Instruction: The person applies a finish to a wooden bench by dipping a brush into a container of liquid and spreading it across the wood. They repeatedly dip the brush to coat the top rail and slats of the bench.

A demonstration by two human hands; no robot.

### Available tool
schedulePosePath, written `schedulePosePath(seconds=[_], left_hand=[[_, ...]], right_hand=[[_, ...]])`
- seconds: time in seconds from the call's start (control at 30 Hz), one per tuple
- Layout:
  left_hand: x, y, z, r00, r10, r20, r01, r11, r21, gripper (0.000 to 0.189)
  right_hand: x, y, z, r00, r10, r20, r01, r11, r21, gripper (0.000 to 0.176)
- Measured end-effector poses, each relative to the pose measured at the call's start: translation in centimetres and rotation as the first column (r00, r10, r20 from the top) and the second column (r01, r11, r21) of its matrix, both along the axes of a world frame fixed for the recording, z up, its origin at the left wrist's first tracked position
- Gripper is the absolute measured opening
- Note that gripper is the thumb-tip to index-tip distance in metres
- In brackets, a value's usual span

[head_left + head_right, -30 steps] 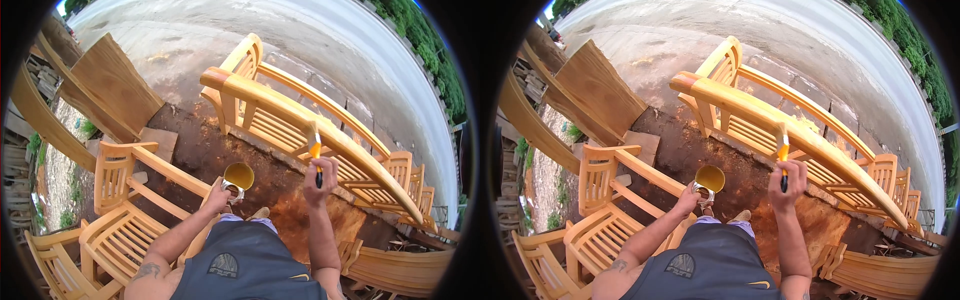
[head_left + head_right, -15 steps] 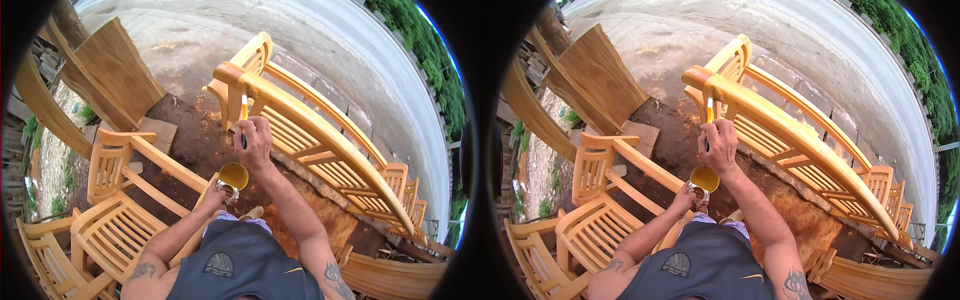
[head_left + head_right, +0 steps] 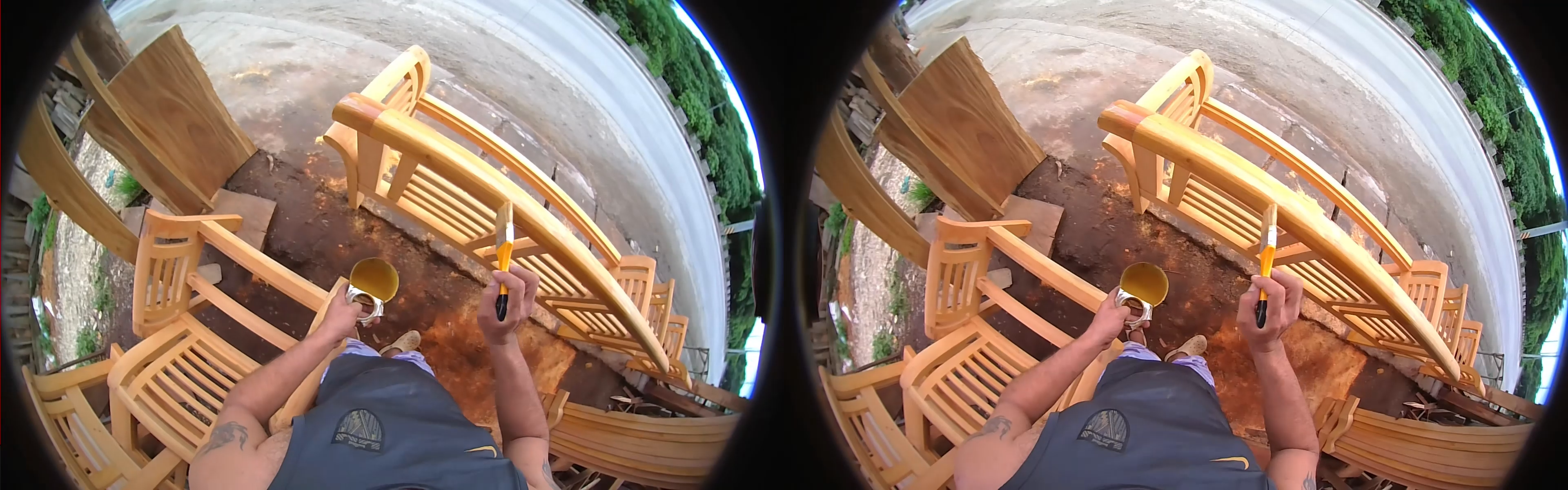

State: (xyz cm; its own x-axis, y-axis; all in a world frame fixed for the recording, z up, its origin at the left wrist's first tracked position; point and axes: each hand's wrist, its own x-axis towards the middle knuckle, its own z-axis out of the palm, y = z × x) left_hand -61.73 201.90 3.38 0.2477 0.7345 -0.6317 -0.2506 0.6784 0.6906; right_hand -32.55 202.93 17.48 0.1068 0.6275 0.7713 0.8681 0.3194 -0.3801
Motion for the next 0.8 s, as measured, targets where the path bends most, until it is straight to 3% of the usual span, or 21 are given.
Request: schedulePosePath(seconds=[0.03, 0.17, 0.3, 0.43, 0.53, 0.6, 0.67, 0.73, 0.8], left_hand=[[0.3, 0.0, 0.3, 1.0, -0.009, -0.001, 0.009, 1.0, -0.004, 0.065], [1.8, 0.2, 2.1, 0.999, -0.051, 0.015, 0.051, 0.999, -0.015, 0.069], [2.3, -0.1, 1.6, 0.998, -0.066, 0.022, 0.066, 0.998, -0.008, 0.077], [2.3, -0.2, 1.9, 0.999, -0.049, 0.023, 0.05, 0.998, -0.045, 0.079], [2.2, -0.3, 1.6, 0.998, -0.009, 0.057, 0.009, 1.0, -0.013, 0.071], [1.7, -0.4, -1.2, 0.999, -0.042, -0.02, 0.043, 0.999, 0.034, 0.073], [1.6, -0.7, -2.0, 0.999, -0.013, -0.037, 0.014, 0.999, 0.035, 0.074], [2.0, -0.7, -1.1, 0.999, 0.053, 0.003, -0.053, 0.999, -0.004, 0.073], [1.9, -0.7, -1.5, 0.997, 0.077, 0.024, -0.077, 0.997, -0.005, 0.07]], right_hand=[[-1.2, 0.2, 0.6, 0.994, 0.099, -0.034, -0.1, 0.995, -0.014, 0.024], [-5.4, 5.9, -1.8, 0.989, 0.147, 0.007, -0.146, 0.989, -0.027, 0.022], [-10.5, 12.2, -1.2, 0.943, 0.331, -0.031, -0.331, 0.943, -0.02, 0.023], [-9.5, 11.8, 0.4, 0.888, 0.455, -0.07, -0.457, 0.889, -0.02, 0.023], [-4.0, 7.9, 0.0, 0.971, 0.218, -0.095, -0.226, 0.97, -0.084, 0.019], [-0.7, 3.9, -0.3, 0.979, 0.1, -0.179, -0.122, 0.986, -0.114, 0.013], [0.7, 0.8, 1.0, 0.992, -0.02, -0.123, 0.016, 0.999, -0.039, 0.012], [-0.5, -0.4, 2.1, 0.997, -0.038, -0.066, 0.034, 0.998, -0.051, 0.013], [-3.4, 1.2, 1.4, 0.997, 0.06, -0.049, -0.063, 0.996, -0.071, 0.014]])
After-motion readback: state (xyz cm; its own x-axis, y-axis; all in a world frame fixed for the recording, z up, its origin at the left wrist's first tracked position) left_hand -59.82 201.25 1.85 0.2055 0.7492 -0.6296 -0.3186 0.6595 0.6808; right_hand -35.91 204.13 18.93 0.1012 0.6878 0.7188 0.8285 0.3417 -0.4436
